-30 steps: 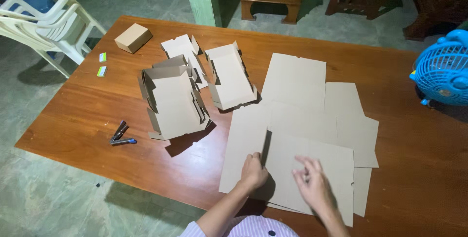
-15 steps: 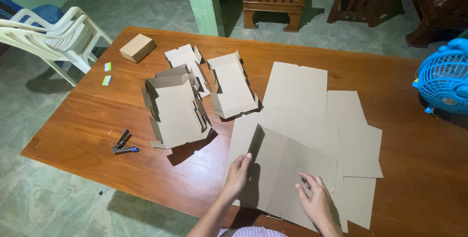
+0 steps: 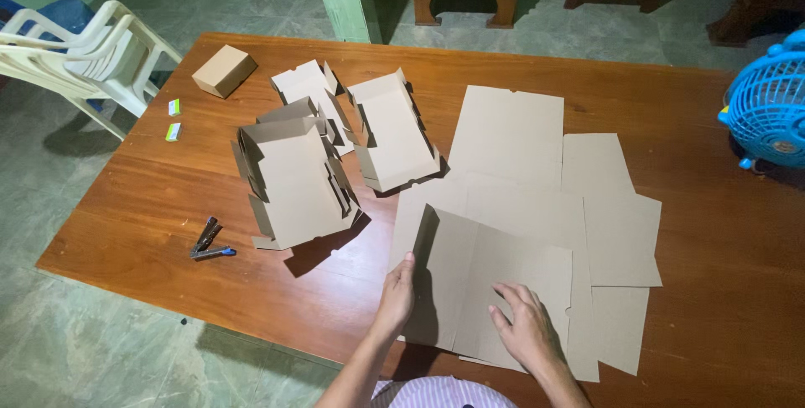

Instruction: The person folds flat cardboard pieces along pre-scored lines to form small rectangular boxes. They repeatedly fold flaps, tuck tabs, and stack completed boxes on the table.

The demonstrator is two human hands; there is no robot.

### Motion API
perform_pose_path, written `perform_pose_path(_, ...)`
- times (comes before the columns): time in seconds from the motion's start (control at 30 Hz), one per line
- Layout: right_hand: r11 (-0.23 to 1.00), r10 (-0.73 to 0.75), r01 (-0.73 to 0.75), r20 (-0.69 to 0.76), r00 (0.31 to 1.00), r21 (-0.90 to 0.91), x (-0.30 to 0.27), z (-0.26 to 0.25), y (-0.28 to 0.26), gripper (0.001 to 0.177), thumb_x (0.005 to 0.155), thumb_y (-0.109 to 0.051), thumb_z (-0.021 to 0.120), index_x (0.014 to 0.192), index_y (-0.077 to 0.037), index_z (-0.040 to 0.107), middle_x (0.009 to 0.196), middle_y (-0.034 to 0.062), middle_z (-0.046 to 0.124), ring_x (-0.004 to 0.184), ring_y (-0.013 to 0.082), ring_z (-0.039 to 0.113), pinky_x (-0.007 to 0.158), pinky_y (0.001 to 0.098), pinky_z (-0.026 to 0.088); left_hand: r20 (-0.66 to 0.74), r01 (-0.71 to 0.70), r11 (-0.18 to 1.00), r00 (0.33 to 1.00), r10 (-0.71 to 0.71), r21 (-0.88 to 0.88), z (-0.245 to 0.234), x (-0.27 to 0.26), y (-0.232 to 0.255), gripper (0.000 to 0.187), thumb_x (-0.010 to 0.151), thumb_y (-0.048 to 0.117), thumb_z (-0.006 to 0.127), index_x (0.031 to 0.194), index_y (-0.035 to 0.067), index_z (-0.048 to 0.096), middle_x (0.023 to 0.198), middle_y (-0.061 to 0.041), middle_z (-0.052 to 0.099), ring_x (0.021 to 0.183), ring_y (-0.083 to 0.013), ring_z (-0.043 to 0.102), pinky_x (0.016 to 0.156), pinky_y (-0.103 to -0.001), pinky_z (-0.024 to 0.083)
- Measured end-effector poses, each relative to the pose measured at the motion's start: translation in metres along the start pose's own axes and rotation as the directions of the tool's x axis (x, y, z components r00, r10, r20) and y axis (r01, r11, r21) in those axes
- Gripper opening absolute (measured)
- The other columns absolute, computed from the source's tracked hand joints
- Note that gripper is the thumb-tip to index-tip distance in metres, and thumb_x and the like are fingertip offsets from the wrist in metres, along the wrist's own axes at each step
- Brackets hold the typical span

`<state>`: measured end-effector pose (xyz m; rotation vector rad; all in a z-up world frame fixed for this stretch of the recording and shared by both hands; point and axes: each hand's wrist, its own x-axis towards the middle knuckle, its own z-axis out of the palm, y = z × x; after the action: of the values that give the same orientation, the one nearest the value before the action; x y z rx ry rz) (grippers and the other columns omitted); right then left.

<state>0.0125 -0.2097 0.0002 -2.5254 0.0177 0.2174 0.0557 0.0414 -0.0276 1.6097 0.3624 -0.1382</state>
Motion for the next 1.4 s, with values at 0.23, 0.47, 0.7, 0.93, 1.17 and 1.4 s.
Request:
perform_pose_path(0.23, 0.999, 0.006, -0.004, 0.082, 0.997, -0.035, 0.003, -0.002, -0.001, 0.051, 0.090, -0.034, 0.066, 0.138, -0.018, 0.060, 0.138, 0.0089, 0.058, 0.129, 0.0266, 0.055, 0.108, 0.0440, 0.047, -0.008, 0.049, 0.999, 0.999, -0.049, 0.011, 0.002, -0.001, 0.003, 0.058, 0.103, 0.045, 0.048, 0.111, -0.008, 0.069, 0.088, -0.006, 0.068, 0.089, -0.0127, 0.058, 0.086, -0.029, 0.050)
perform_pose_path(0.47, 0.951, -0.181, 0.192, 0.069, 0.981, -0.242, 0.007, 0.009, 0.003, 0.066, 0.086, -0.045, 0.071, 0.145, -0.020, 0.055, 0.139, 0.0184, 0.050, 0.129, 0.0346, 0.044, 0.104, 0.0510, 0.038, 0.103, 0.112, 0.984, 0.987, -0.127, 0.140, -0.005, 0.011, 0.000, 0.062, 0.106, 0.052, 0.040, 0.094, -0.003, 0.068, 0.072, 0.001, 0.055, 0.067, -0.0105, 0.048, 0.060, -0.032, 0.046)
perform_pose_path(0.7, 0.935, -0.227, 0.222, 0.016, 0.974, -0.275, 0.007, 0.004, -0.008, 0.070, 0.084, -0.044, 0.073, 0.146, -0.021, 0.050, 0.134, 0.0176, 0.051, 0.124, 0.0348, 0.046, 0.099, 0.0514, 0.040, 0.177, 0.109, 0.980, 0.974, -0.139, 0.167, -0.016, 0.013, 0.014, 0.072, 0.110, 0.061, 0.030, 0.078, 0.000, 0.053, 0.066, 0.000, 0.047, 0.061, -0.0106, 0.043, 0.055, -0.032, 0.042)
perform_pose_path(0.93, 0.878, -0.107, 0.200, 0.228, 0.968, -0.435, 0.026, 0.025, 0.002, 0.071, 0.085, -0.043, 0.069, 0.148, -0.019, 0.046, 0.132, 0.0173, 0.050, 0.118, 0.0276, 0.048, 0.092, 0.0471, 0.039, 0.374, 0.210, 0.962, 0.890, -0.261, 0.172, 0.004, -0.008, 0.053, 0.067, 0.099, 0.059, 0.037, 0.120, 0.002, 0.068, 0.106, -0.011, 0.075, 0.095, -0.0175, 0.070, 0.079, -0.032, 0.058)
perform_pose_path(1.17, 0.943, 0.070, 0.071, 0.404, 0.912, -0.324, 0.042, 0.025, 0.007, 0.036, 0.090, -0.037, 0.058, 0.115, -0.014, 0.068, 0.114, 0.0053, 0.071, 0.099, 0.0158, 0.064, 0.093, 0.0384, 0.048, 0.495, -0.273, 0.842, 0.869, 0.008, 0.465, 0.048, -0.041, 0.057, 0.044, 0.097, 0.030, 0.055, 0.130, 0.002, 0.067, 0.140, -0.015, 0.063, 0.125, -0.0308, 0.065, 0.103, -0.035, 0.052)
perform_pose_path(1.4, 0.504, 0.210, -0.392, 0.331, 0.920, 0.770, 0.033, 0.021, 0.021, 0.041, 0.105, -0.032, 0.035, 0.130, -0.009, 0.058, 0.113, 0.0104, 0.070, 0.096, 0.0205, 0.074, 0.079, 0.0400, 0.064, 0.607, -0.594, 0.681, 0.748, 0.269, 0.430, 0.056, -0.037, 0.024, 0.065, 0.099, 0.017, 0.055, 0.152, -0.008, 0.027, 0.162, -0.026, 0.030, 0.145, -0.0417, 0.036, 0.120, -0.059, 0.020)
